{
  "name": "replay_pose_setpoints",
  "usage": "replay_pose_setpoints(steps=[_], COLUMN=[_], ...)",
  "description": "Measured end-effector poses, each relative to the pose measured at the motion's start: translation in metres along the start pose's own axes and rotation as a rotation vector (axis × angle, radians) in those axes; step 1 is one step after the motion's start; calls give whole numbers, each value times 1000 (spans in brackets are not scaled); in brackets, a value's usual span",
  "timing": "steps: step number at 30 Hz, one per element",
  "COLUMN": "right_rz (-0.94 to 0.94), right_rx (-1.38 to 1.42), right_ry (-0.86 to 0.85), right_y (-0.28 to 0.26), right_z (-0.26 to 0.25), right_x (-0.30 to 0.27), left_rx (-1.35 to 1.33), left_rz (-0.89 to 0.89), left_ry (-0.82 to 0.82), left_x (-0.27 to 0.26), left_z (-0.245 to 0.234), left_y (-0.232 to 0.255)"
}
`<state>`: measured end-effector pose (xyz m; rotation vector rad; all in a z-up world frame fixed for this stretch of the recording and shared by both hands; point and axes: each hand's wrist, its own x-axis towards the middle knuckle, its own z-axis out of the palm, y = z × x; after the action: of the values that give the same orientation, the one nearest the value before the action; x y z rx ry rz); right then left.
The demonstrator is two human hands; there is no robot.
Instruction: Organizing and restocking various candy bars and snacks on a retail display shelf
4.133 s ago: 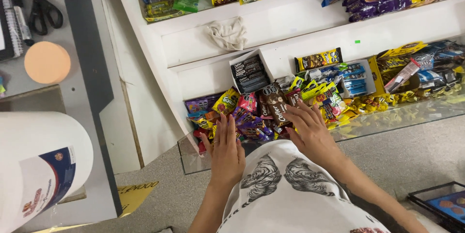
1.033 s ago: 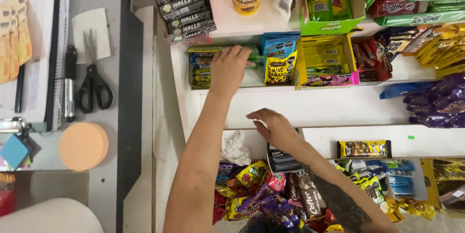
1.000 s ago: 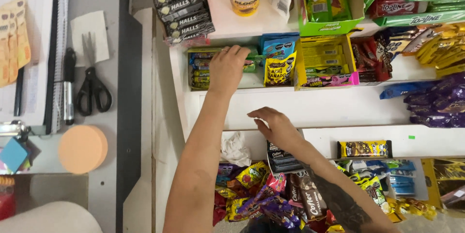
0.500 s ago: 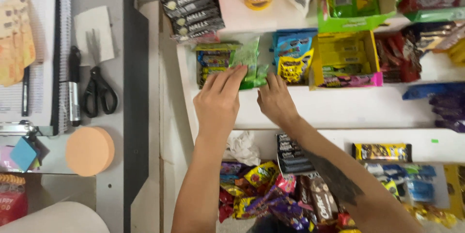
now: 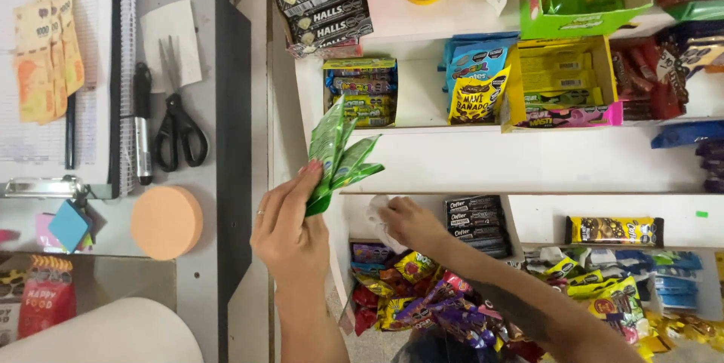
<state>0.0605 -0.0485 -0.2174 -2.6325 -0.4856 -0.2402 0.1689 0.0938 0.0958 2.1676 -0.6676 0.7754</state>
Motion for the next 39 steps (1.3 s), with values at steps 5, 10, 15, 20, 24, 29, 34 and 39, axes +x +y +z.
replay_pose_setpoints(steps=[5,10,15,20,24,29,34,39], right_rz=[383,539,438,327,264,479,430,317], right_rx=[-161,-316,-377,-323,-287,-118,26,-33], right_ry=[196,-200,-204,-104,-192,13,314,180], right_y=[36,49,73,24,28,53,77,113], right_z=[-152,-166,-135,-189,-166,-216,-272,-260], right_x=[53,126,90,59,33,50,104,137], left_rx=[49,-15,16,16,48,144,67,-89], left_rz=[-26,-30,45,50,99,-55,24,74], left_ry=[65,-75,-216,-384,-504,-891,-819,-626], left_x=[-3,3,18,46,56,68,76,41], left_z=[11,38,60,64,96,162,197,217], left_y=[-9,3,9,14,4,-19,-24,-41])
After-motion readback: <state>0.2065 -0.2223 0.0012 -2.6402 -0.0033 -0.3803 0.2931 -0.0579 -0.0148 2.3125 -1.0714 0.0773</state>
